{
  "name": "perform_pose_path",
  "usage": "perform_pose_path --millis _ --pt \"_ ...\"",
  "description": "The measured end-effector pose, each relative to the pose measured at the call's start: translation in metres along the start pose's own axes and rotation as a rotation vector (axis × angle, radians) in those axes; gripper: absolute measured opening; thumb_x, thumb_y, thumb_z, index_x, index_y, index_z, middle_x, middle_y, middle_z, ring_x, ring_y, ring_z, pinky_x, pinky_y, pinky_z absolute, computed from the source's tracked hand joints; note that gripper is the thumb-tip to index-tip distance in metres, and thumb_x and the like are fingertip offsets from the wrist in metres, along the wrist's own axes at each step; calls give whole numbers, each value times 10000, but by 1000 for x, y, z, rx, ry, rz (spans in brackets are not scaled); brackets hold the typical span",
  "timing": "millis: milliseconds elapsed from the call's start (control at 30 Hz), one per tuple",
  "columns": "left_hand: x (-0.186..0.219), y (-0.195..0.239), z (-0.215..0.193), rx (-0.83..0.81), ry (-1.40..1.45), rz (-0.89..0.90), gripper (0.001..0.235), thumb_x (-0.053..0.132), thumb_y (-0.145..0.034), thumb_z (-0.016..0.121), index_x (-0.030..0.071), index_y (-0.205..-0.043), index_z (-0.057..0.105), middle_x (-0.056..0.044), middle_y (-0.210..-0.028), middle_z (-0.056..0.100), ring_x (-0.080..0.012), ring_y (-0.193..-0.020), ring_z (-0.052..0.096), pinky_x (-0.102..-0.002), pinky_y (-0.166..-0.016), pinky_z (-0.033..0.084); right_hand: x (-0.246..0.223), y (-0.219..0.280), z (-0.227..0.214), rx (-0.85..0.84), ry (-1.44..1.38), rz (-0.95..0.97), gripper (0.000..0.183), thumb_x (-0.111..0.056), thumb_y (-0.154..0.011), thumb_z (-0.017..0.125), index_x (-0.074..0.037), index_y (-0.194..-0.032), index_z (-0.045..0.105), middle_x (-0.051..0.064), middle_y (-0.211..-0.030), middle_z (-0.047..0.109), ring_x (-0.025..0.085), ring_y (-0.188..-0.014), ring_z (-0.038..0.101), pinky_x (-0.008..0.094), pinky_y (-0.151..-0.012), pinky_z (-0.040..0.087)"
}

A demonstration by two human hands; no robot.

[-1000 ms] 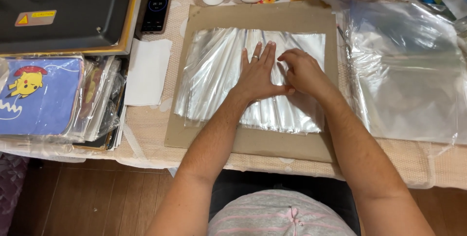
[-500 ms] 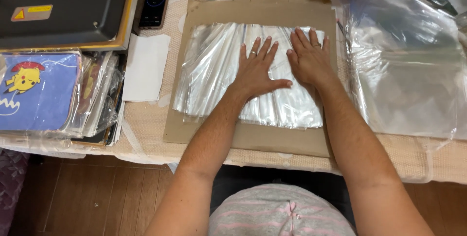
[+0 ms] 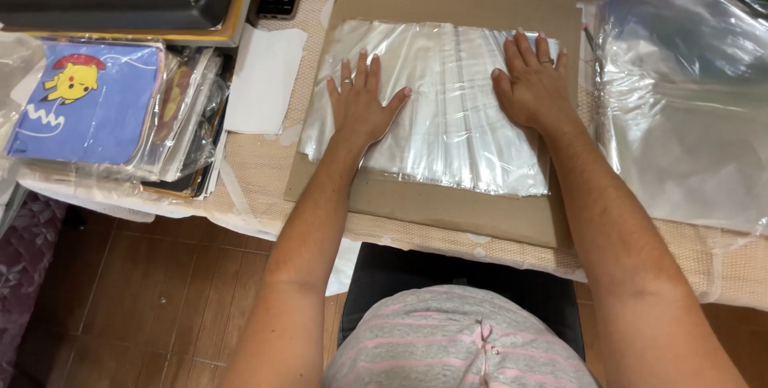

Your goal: The person separates a stack of clear plastic sheets on a cardboard board by hand, peeling them apart one by one and smoothing them flat. The person occasionally lifts and repositions the sheets to continue separating them.

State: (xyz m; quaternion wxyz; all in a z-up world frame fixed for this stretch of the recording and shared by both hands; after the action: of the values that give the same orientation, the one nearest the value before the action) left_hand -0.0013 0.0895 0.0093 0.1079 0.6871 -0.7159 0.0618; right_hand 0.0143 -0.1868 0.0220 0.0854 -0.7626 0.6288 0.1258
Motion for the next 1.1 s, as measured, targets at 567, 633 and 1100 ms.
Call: perform_pose_path --millis 567,633,1100 --pt "-67 -11 10 200 -102 169 557 354 -1059 301 71 -1535 350 -163 -1602 325 -322 -1464 310 -559 -1121 262 12 -3 2 74 -69 -18 718 -514 -1012 271 -68 -1573 282 127 -1653 234 371 -1507 139 592 -1163 72" --pt "-68 -15 13 267 -165 223 534 342 -1060 341 43 -1494 428 -179 -1555 421 -329 -1415 403 -564 -1065 351 17 -4 3 92 -97 -16 697 -491 -1021 311 -47 -1559 304 138 -1643 259 374 -1501 154 593 -1154 82" --pt "76 82 4 290 87 977 320 308 -930 646 136 -1200 658 -100 -1294 609 -332 -1272 545 -494 -1047 422 14 93 -53 0 -434 -469 268 -97 -755 829 -135 -1016 775 81 -955 772 308 -983 701 404 -843 558"
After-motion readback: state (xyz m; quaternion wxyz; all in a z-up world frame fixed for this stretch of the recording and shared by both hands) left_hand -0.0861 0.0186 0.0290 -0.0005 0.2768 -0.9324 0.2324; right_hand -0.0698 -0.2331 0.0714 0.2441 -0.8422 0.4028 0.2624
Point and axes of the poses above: each hand's wrist, its own y-axis away from the middle knuckle, its own z-axis out of the palm, x = y × z, the point moved 4 cm from there along -y, towards the middle knuckle
